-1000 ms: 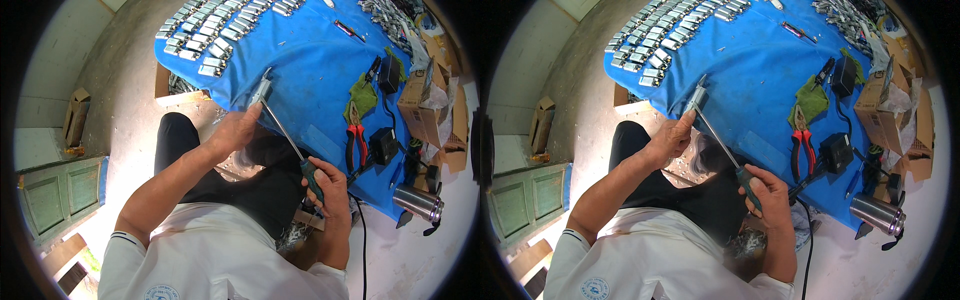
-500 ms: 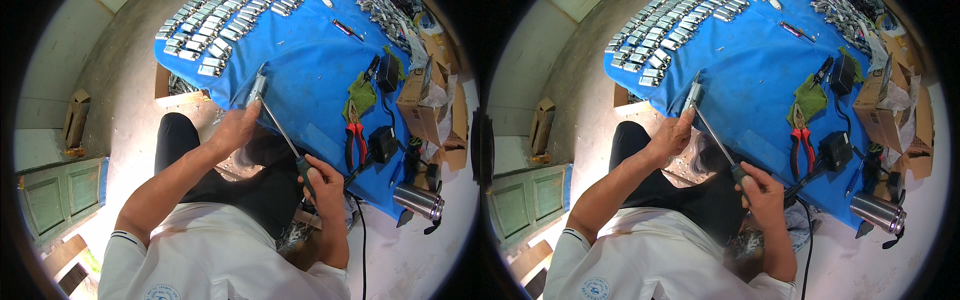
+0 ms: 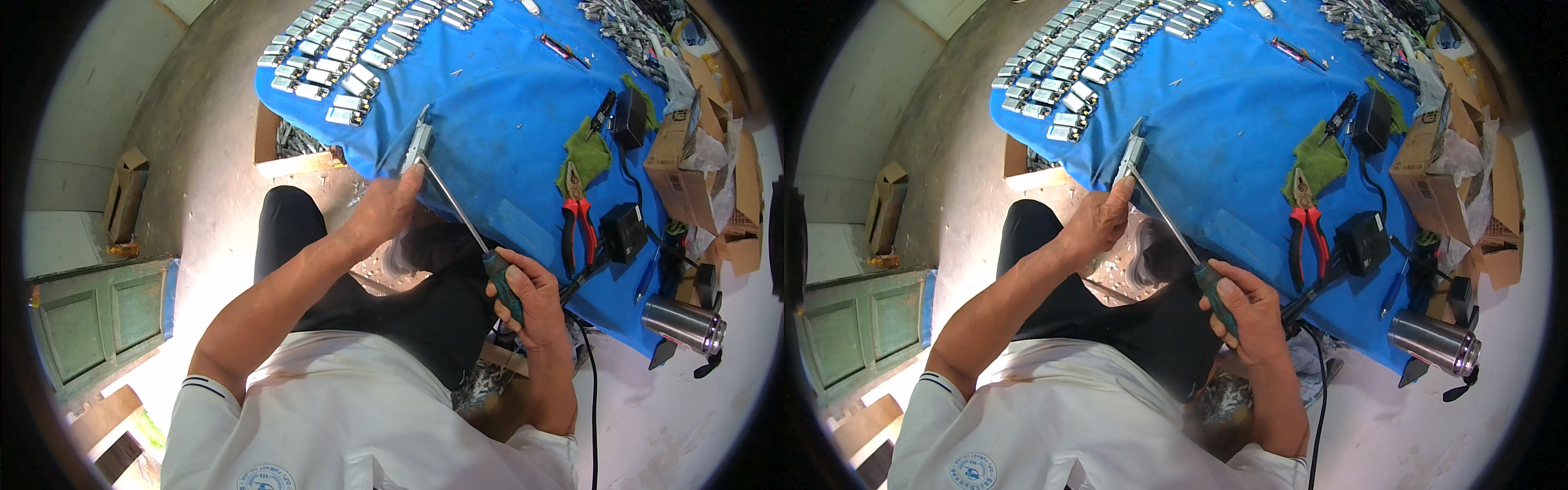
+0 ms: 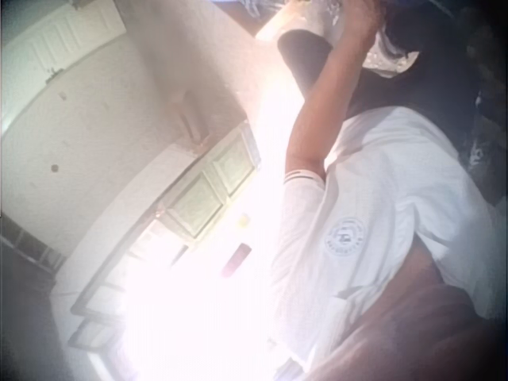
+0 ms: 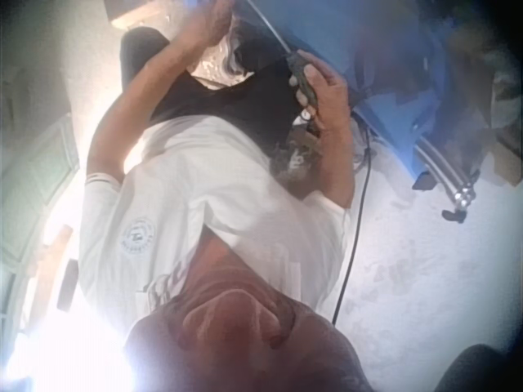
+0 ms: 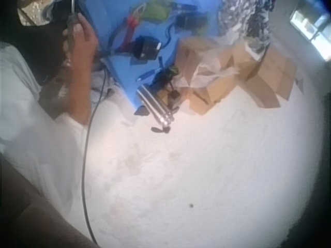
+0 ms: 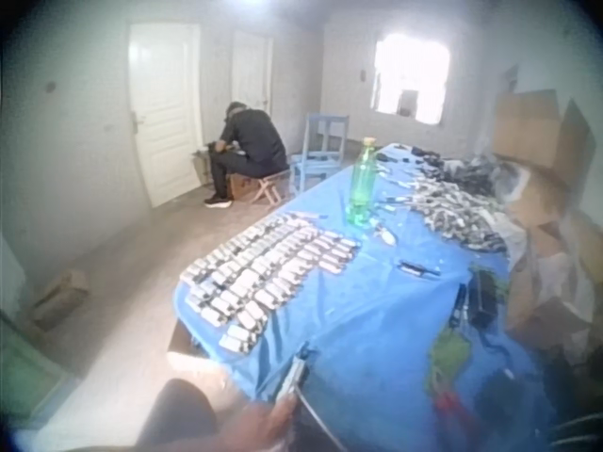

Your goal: The person uses a screwdriver to tighten screws on a small metal lock body, then uses pliers to adjust a component on the lock. They handle the lock with both hands and place it on a blue cloth-covered table among other similar lock bodies.

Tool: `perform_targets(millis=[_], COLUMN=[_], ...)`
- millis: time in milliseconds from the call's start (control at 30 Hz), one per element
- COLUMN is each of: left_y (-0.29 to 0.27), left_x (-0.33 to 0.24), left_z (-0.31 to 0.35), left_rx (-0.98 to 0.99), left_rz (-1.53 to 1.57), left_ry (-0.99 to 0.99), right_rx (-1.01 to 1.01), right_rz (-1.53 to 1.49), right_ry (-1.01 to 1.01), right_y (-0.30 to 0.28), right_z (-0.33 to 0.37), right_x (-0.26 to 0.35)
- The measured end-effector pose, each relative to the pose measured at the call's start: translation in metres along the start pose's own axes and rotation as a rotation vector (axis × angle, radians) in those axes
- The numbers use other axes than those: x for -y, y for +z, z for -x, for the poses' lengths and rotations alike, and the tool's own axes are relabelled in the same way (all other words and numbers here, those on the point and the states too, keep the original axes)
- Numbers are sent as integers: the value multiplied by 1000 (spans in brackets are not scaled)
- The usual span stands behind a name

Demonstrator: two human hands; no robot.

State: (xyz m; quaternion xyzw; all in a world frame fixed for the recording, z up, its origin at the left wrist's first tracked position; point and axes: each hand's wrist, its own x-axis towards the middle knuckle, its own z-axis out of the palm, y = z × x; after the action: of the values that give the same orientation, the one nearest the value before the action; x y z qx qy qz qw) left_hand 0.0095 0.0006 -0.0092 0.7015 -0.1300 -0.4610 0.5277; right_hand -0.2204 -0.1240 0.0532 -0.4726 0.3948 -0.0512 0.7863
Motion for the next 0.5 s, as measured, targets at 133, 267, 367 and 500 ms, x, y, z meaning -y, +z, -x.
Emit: perform_targets(millis=[133,267,367,500], left_y=[-5,-5,-7,-3], left_x=[0,4,1,13], left_z=[-2,-6,-4,-9], left_rx=[26,-11,5,-58], left_rz=[-41,-154,-166,-105], left_ry=[3,7,12,34], right_rx=[-55,-22,6,5], right_rz=[96,-13,17,210], right_ry=[-57,29,47,-30], right_y=[9,0,-7,-1], right_z=[4,-1,-7,-8], right_x=[-4,5,18,31])
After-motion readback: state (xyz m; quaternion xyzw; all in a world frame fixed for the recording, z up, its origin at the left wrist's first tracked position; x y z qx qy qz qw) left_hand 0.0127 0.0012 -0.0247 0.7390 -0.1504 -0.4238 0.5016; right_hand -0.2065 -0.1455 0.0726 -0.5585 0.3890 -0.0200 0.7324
